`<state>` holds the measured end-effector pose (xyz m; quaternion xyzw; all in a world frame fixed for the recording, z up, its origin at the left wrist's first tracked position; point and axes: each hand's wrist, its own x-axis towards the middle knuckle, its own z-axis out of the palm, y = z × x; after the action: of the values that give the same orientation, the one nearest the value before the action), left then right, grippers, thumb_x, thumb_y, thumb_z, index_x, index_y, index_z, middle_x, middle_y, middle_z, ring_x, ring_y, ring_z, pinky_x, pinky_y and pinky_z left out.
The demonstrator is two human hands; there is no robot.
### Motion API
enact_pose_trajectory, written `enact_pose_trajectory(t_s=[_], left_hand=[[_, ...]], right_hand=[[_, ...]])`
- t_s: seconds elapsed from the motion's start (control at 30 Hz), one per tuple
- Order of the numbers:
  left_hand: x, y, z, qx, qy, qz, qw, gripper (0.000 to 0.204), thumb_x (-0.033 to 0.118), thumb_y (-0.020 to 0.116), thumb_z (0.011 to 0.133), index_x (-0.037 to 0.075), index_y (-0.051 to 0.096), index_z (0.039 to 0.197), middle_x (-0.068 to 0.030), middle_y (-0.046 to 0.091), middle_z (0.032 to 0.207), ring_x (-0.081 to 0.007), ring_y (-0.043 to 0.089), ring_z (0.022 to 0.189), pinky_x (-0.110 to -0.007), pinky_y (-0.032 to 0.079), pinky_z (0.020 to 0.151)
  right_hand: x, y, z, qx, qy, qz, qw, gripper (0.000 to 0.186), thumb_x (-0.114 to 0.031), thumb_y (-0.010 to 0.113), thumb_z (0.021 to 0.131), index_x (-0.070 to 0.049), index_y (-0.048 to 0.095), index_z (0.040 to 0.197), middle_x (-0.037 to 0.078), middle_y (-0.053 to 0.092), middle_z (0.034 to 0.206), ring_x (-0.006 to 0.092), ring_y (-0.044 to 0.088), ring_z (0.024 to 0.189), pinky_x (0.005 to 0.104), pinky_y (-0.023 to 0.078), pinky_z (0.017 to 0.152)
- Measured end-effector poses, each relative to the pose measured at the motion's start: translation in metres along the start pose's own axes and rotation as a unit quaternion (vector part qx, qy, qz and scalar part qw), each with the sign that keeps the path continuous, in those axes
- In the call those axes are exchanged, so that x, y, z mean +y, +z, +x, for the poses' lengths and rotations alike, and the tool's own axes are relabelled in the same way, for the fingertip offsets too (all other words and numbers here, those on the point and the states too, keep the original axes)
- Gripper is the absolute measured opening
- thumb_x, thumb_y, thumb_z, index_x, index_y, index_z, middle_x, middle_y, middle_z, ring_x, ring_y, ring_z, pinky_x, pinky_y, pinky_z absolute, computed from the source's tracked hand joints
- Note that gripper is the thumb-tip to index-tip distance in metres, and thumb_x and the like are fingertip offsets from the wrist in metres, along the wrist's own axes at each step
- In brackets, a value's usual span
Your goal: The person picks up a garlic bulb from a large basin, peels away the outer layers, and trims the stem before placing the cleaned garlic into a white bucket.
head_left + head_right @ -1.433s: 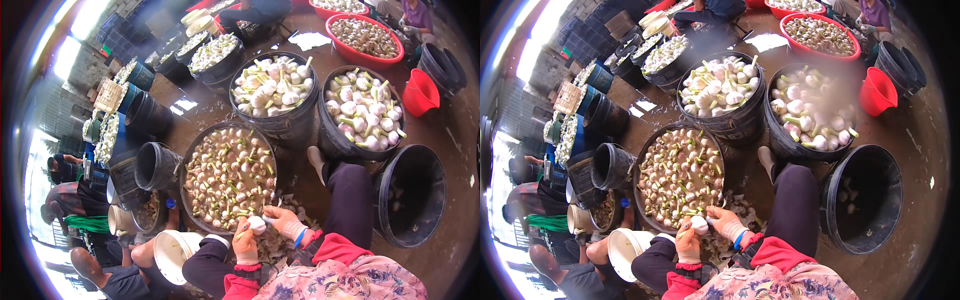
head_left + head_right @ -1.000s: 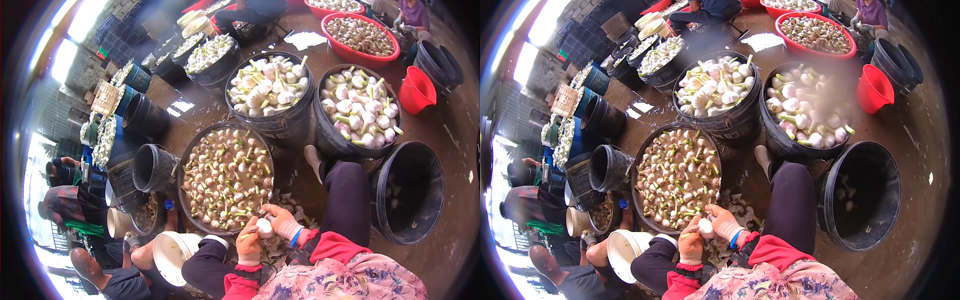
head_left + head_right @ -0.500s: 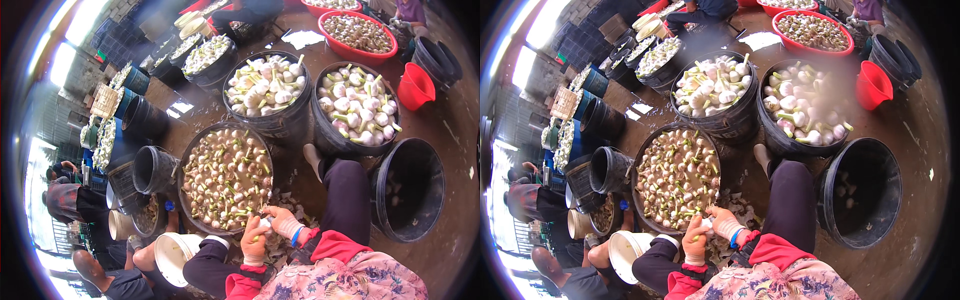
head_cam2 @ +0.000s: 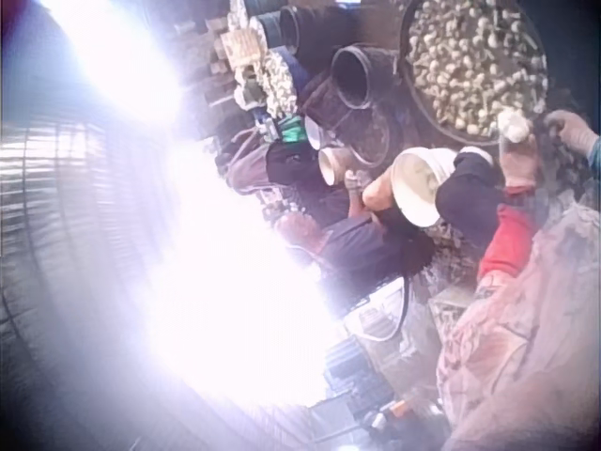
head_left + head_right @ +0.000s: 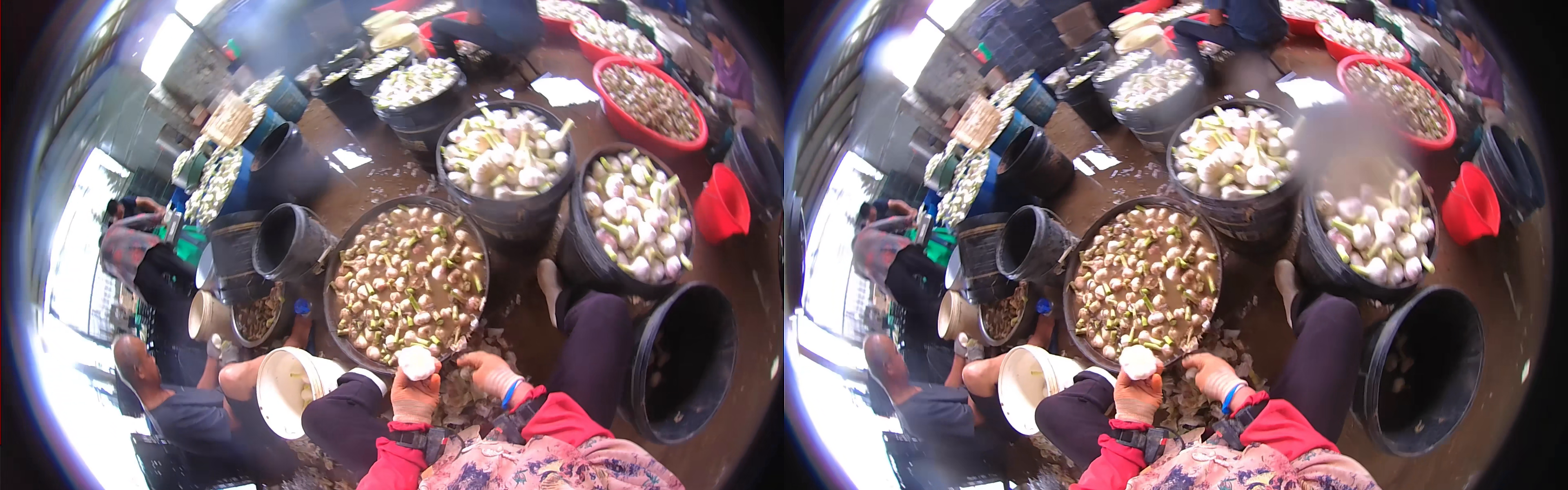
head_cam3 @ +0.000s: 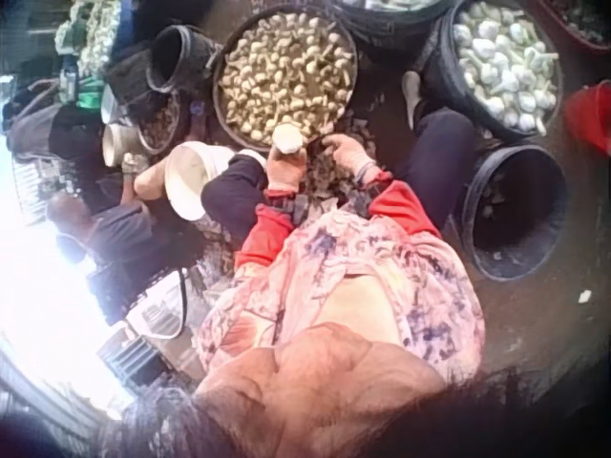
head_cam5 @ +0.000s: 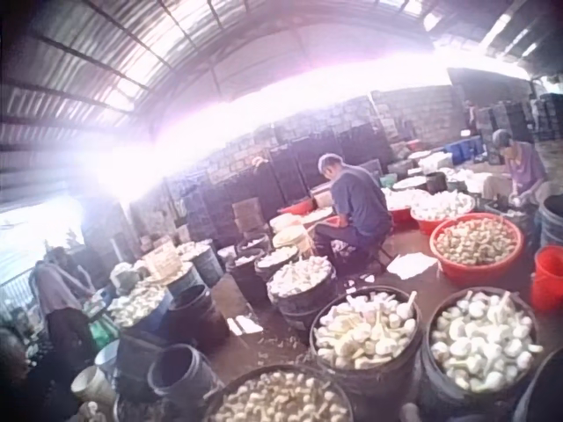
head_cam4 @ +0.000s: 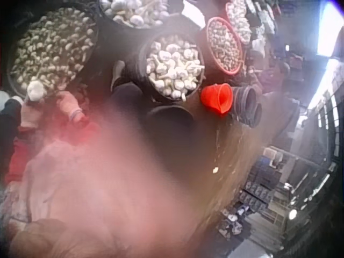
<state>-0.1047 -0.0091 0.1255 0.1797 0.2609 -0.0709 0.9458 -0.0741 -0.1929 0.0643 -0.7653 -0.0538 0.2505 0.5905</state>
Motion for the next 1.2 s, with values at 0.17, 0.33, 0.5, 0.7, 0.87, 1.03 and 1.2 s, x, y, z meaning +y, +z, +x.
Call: enact_pose_trajectory(t_s=[0.17,0.33,0.5,0.7,0.87,1.03,1.2], left_hand=[[0.005,-0.029,0.010,0.097,-0.008,0.059,0.994,0.026,0.029,0.053,0.092,0.008,0.051,0.107,-0.0144,0.058,0.108,-0.0342,0.058,0.098,-0.054,0.050,0.080],[0.014,-0.037,0.000,0.166,0.040,0.092,0.981,0.027,0.032,0.050,0.092,0.011,0.050,0.109,-0.0147,0.053,0.116,-0.0349,0.050,0.109,-0.061,0.036,0.092],[0.097,-0.022,-0.010,0.060,0.338,-0.056,0.937,0.010,0.013,0.049,0.086,0.007,0.056,0.091,-0.0072,0.061,0.092,-0.0221,0.058,0.087,-0.044,0.050,0.079],[0.168,0.021,-0.016,0.214,0.502,-0.220,0.808,0.032,0.029,0.056,0.088,0.005,0.056,0.108,-0.0043,0.060,0.087,-0.0217,0.057,0.092,-0.034,0.052,0.082],[0.165,-0.016,0.076,0.040,0.307,-0.027,0.951,0.033,0.032,0.052,0.088,0.015,0.039,0.064,0.0025,0.037,0.061,-0.0185,0.043,0.062,-0.034,0.043,0.061],[0.169,-0.024,0.220,0.274,0.203,0.229,0.912,0.035,0.028,0.059,0.085,0.010,0.056,0.114,-0.0023,0.057,0.081,-0.0179,0.054,0.074,-0.036,0.047,0.068],[0.205,-0.042,0.343,0.294,0.267,0.748,0.532,0.029,0.018,0.059,0.074,0.007,0.066,0.101,-0.0196,0.064,0.096,-0.0316,0.059,0.096,-0.037,0.045,0.085]], right_hand=[[-0.006,0.001,0.003,-0.075,0.128,-0.069,0.987,0.028,-0.028,0.063,0.079,-0.007,0.067,0.098,0.009,0.067,0.081,0.0209,0.061,0.072,0.0322,0.047,0.068],[-0.009,0.000,0.007,-0.118,0.196,-0.174,0.958,0.027,-0.029,0.058,0.075,-0.008,0.069,0.089,0.014,0.066,0.082,0.0293,0.063,0.081,0.0381,0.047,0.074],[0.035,0.004,0.019,-0.100,0.062,-0.281,0.952,0.029,-0.028,0.060,0.074,-0.006,0.067,0.091,0.017,0.066,0.087,0.0330,0.062,0.086,0.0406,0.047,0.078],[0.034,0.004,0.029,-0.072,0.120,-0.258,0.956,0.027,-0.030,0.059,0.075,-0.006,0.067,0.083,0.015,0.066,0.083,0.0334,0.062,0.083,0.0417,0.046,0.076],[0.022,0.010,0.026,-0.111,0.156,-0.138,0.972,0.033,-0.032,0.046,0.085,-0.009,0.066,0.071,0.010,0.063,0.067,0.0245,0.061,0.069,0.0353,0.045,0.064],[0.011,0.016,0.033,-0.039,0.287,0.061,0.955,0.030,-0.028,0.051,0.088,-0.008,0.067,0.074,0.001,0.063,0.067,0.0134,0.056,0.064,0.0278,0.043,0.061],[0.071,0.030,0.030,0.020,-0.084,-0.221,0.971,0.023,-0.023,0.049,0.092,-0.007,0.063,0.101,0.012,0.062,0.078,0.0236,0.060,0.075,0.0321,0.046,0.068]])
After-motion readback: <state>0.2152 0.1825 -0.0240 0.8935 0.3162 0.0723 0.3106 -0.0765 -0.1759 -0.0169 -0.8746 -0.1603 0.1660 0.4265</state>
